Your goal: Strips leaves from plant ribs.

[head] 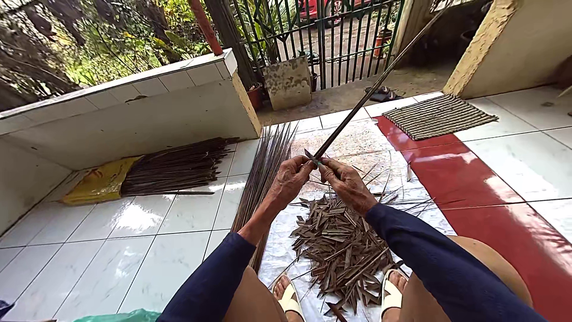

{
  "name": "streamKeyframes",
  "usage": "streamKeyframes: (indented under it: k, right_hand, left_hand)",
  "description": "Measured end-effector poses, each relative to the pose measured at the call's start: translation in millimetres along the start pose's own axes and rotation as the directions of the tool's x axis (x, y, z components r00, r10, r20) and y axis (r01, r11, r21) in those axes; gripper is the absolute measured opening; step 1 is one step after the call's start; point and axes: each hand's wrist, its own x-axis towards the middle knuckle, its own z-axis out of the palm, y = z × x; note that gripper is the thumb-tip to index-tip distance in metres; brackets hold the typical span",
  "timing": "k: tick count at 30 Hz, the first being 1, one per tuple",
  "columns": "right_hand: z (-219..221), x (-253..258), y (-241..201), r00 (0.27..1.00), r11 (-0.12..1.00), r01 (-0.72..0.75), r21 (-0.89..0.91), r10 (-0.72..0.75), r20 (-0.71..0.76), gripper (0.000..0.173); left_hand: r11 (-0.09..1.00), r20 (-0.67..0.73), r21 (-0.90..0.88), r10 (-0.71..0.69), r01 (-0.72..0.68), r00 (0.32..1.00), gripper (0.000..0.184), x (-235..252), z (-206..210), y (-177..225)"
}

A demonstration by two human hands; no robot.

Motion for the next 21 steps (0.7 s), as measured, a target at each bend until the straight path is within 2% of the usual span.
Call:
streamKeyframes:
  k: [7, 15, 21]
  right_hand:
    - [-0.1, -2.1, 0.9, 1.0, 1.0, 0.013, 0.015, -0.013, 0.001, 0.033]
    - [-1.3, -4.4, 4.5, 1.0, 1.0, 0.027, 0.003, -0.027, -0.014, 0.035]
    - [-1.4, -3.5, 7.5, 1.0, 1.0, 0.025, 0.01, -0.025, -0.008, 0.035]
  left_hand:
    - [0.999, 0.0, -0.045, 0.023, -0.023, 1.0, 0.019, -0.2, 2.6, 3.3]
    - [0.954, 0.131, -0.248, -0.141, 0.17, 0.981, 0.02, 0.1, -2.5, 12.9]
    - [0.889, 0.217, -0.365, -0.208, 0.277, 0.954, 0.021, -0.2, -9.4, 14.3]
